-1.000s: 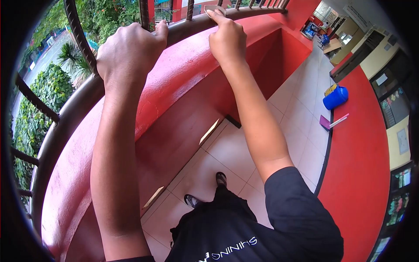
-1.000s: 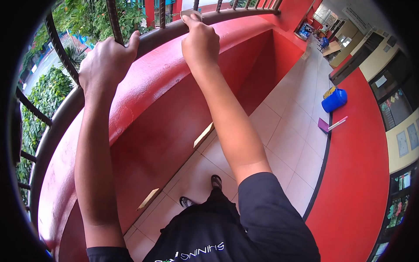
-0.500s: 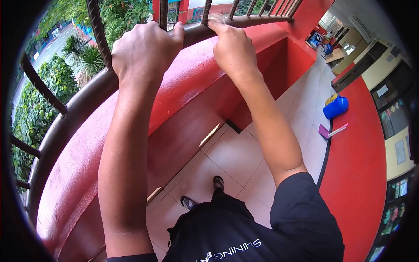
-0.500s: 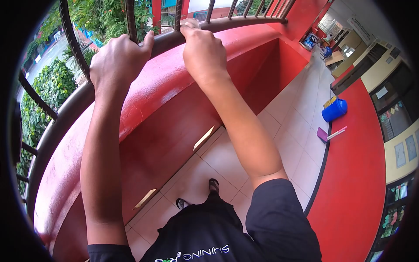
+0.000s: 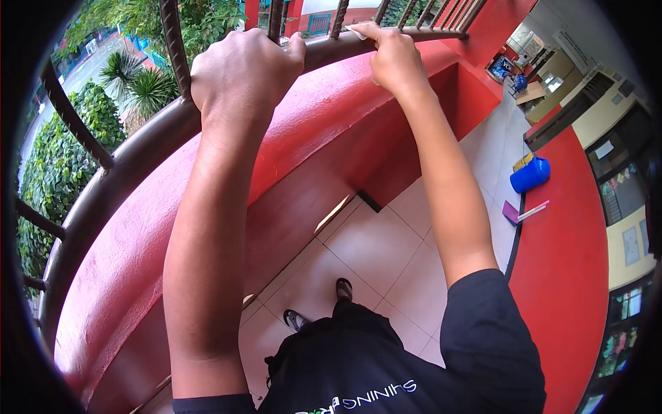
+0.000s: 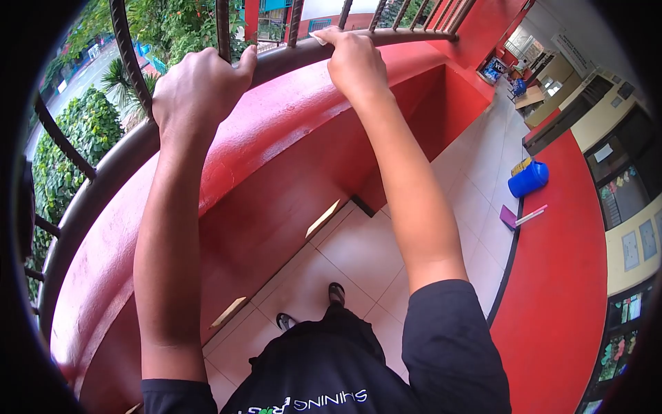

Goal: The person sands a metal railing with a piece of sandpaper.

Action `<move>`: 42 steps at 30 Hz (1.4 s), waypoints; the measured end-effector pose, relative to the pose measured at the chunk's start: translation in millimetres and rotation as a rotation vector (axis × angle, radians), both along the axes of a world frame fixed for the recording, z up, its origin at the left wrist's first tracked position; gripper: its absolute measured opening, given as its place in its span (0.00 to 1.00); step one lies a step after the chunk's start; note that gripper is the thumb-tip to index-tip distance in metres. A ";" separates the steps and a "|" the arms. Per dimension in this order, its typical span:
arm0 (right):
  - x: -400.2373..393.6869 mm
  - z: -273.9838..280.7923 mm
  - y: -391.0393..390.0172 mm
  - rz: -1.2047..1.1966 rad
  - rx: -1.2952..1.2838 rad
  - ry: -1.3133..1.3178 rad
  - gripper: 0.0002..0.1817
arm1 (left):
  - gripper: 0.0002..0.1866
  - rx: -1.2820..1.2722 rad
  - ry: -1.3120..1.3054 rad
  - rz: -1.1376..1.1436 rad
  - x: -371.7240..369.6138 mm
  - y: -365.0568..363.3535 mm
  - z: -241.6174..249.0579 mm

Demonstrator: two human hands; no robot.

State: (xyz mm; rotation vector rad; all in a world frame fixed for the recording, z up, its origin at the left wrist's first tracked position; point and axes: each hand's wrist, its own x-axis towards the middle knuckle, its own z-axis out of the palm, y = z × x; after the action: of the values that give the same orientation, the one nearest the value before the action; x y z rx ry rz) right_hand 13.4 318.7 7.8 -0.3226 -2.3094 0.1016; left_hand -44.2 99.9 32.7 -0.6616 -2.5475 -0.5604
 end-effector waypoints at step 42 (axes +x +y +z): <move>24.4 -22.0 -52.6 -0.202 -0.253 -0.025 0.29 | 0.37 -0.019 -0.024 0.042 2.0 0.5 3.1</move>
State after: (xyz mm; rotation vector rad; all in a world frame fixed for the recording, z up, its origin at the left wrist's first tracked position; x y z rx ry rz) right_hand 37.7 266.1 -14.2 -0.6867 -2.2766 0.2899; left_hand -42.2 100.4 35.8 -0.6103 -2.5859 -0.5336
